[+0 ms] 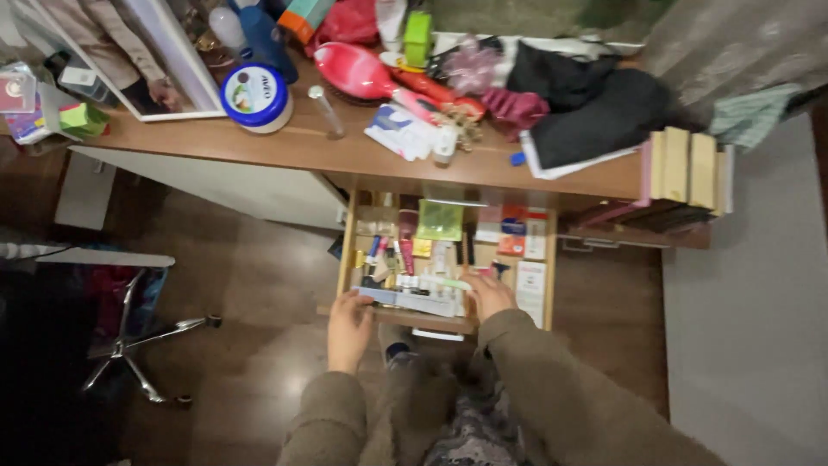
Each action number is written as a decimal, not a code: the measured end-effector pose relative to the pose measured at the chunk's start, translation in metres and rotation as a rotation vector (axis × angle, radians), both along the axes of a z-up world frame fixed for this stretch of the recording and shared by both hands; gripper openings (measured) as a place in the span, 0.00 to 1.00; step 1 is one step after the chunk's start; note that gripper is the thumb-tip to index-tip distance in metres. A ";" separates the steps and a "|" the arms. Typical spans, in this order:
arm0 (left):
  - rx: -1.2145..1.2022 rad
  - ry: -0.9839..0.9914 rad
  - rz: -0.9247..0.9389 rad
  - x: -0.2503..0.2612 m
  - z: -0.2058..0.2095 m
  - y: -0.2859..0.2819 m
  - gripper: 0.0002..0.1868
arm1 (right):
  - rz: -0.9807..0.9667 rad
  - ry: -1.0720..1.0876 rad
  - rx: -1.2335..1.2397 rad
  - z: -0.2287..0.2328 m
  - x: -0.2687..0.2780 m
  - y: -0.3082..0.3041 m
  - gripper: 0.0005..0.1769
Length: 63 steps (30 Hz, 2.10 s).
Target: The person organizes a cluttered dresser drawer by picking up various cosmetic and personal care items from the drawer and the dresser surface, then placing them back into the drawer. Items handled include small boxes, tubes, and a hairbrush.
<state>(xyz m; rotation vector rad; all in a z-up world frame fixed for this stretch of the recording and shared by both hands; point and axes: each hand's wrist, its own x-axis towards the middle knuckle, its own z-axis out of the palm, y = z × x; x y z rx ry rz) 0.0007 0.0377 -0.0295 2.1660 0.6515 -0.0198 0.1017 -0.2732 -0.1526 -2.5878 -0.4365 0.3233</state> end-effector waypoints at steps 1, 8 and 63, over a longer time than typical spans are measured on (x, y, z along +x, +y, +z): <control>-0.001 0.014 0.001 0.001 0.002 0.009 0.09 | 0.001 0.014 -0.001 -0.028 0.001 0.009 0.18; -0.053 0.306 -0.194 0.032 -0.010 0.073 0.13 | -0.004 0.281 -0.166 -0.027 0.011 0.100 0.19; 0.650 0.206 -0.536 0.217 0.144 0.100 0.40 | 0.160 -0.149 -0.069 0.137 0.164 0.205 0.43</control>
